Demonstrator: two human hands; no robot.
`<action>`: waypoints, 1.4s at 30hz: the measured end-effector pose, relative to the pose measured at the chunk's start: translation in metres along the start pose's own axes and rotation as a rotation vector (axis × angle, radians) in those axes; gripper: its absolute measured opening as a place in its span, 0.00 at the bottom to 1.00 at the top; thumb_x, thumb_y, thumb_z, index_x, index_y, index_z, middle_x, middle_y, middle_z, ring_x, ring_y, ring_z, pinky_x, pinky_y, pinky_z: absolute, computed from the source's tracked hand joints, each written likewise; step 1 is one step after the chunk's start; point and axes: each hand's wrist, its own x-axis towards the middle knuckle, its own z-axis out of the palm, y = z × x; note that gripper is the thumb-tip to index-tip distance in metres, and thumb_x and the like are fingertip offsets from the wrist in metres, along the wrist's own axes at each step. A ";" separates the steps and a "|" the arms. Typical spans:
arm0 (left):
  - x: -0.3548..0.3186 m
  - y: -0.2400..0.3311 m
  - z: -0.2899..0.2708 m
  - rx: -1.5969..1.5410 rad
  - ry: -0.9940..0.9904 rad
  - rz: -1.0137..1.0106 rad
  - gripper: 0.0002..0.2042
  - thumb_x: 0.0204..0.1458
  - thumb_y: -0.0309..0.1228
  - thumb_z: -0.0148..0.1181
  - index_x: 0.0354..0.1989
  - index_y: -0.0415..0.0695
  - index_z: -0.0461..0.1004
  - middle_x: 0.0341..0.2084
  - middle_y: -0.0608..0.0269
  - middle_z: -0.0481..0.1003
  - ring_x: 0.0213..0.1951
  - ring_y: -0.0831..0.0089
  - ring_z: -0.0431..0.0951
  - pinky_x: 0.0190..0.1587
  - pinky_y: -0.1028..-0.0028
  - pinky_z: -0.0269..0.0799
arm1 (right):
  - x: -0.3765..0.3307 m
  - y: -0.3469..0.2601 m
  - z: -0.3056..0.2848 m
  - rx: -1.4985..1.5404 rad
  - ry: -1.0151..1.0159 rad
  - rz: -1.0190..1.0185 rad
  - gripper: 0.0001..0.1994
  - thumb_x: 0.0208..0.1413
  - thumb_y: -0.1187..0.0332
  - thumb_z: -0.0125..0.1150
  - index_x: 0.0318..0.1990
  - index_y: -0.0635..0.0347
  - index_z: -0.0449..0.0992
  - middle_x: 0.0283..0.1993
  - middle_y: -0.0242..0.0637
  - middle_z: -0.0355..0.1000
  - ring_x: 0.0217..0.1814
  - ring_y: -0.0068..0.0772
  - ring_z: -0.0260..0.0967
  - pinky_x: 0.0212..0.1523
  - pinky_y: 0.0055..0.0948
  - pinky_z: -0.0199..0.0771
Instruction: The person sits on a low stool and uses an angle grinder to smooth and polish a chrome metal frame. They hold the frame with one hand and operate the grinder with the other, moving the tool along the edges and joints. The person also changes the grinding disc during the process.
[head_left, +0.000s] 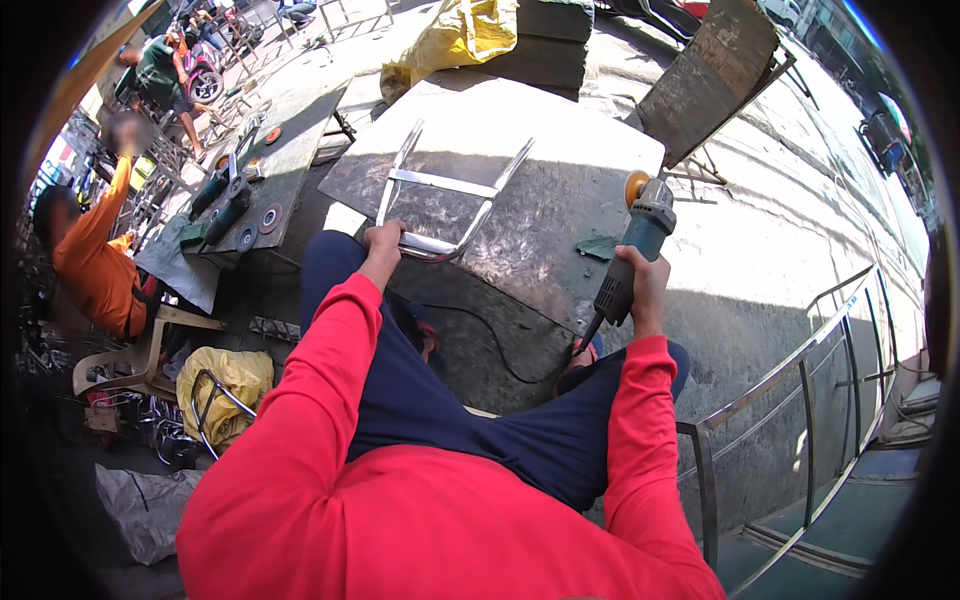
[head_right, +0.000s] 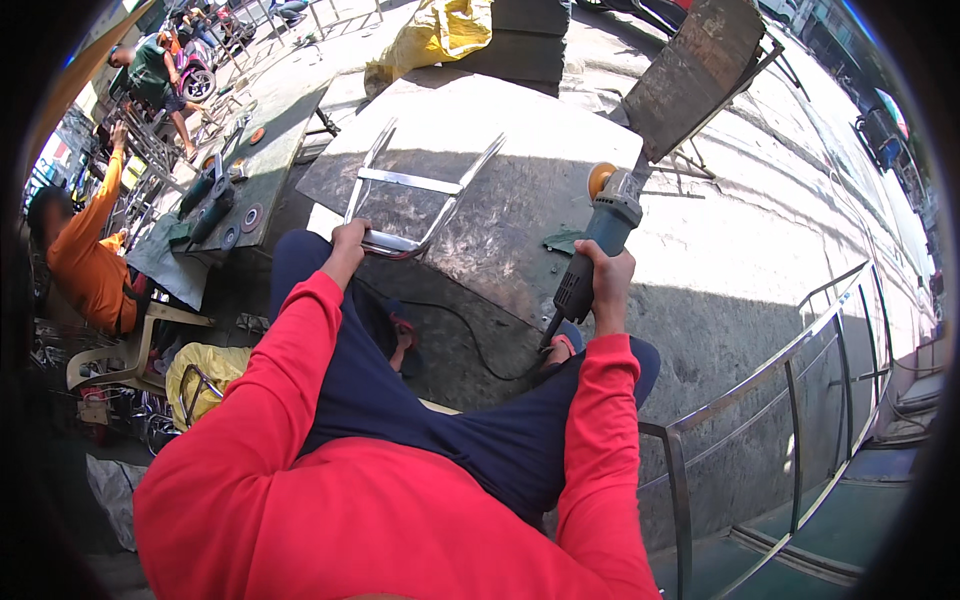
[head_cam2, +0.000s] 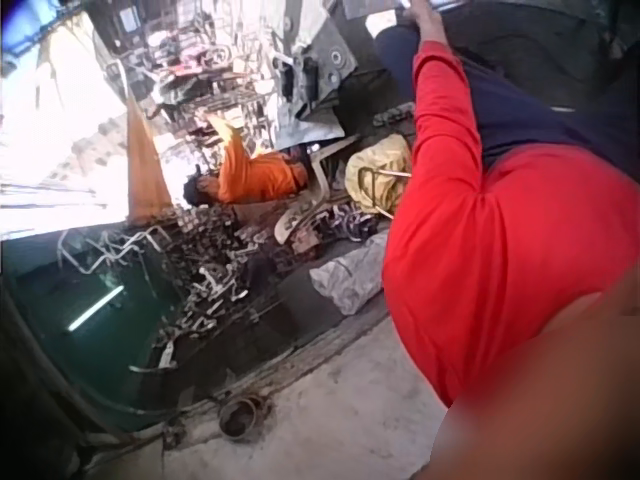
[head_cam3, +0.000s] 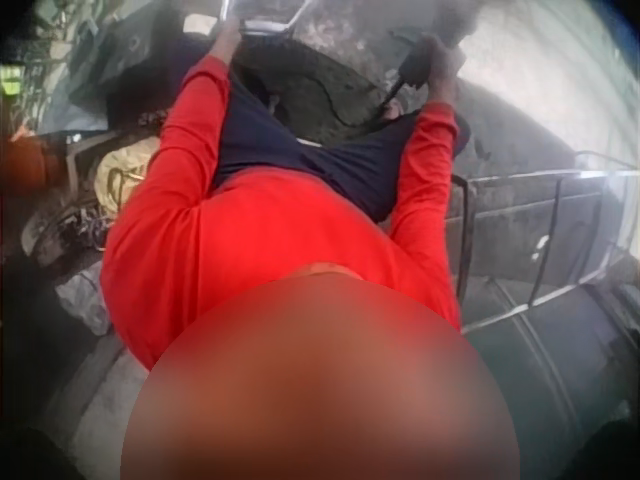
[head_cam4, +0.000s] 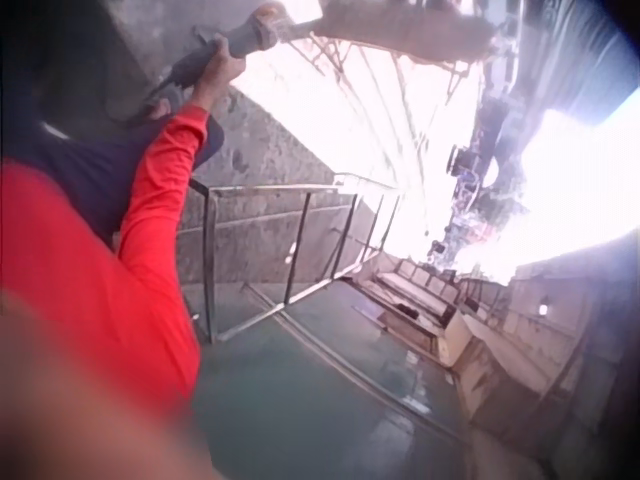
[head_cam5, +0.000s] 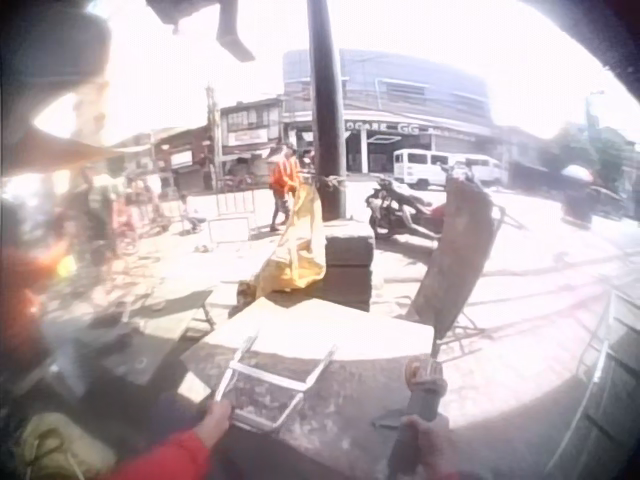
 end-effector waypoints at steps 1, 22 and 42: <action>-0.007 0.011 -0.006 0.043 0.053 0.064 0.12 0.37 0.23 0.65 0.30 0.28 0.75 0.28 0.50 0.77 0.25 0.62 0.78 0.29 0.63 0.75 | -0.001 0.000 0.000 -0.024 -0.016 0.002 0.11 0.39 0.71 0.70 0.28 0.67 0.75 0.23 0.33 0.72 0.20 0.24 0.68 0.23 0.24 0.67; -0.073 0.143 -0.085 0.490 0.042 0.663 0.14 0.31 0.25 0.66 0.29 0.31 0.75 0.21 0.57 0.75 0.23 0.70 0.75 0.25 0.70 0.69 | -0.035 0.002 0.046 -0.286 -0.317 -0.069 0.17 0.38 0.65 0.73 0.31 0.70 0.77 0.25 0.38 0.76 0.25 0.26 0.74 0.29 0.27 0.73; -0.076 0.095 -0.109 0.007 -0.244 0.341 0.10 0.42 0.25 0.66 0.27 0.28 0.77 0.22 0.58 0.76 0.23 0.73 0.75 0.27 0.70 0.69 | -0.039 0.013 0.053 -0.387 -0.332 -0.037 0.20 0.35 0.61 0.74 0.31 0.70 0.77 0.26 0.38 0.77 0.26 0.27 0.75 0.30 0.28 0.74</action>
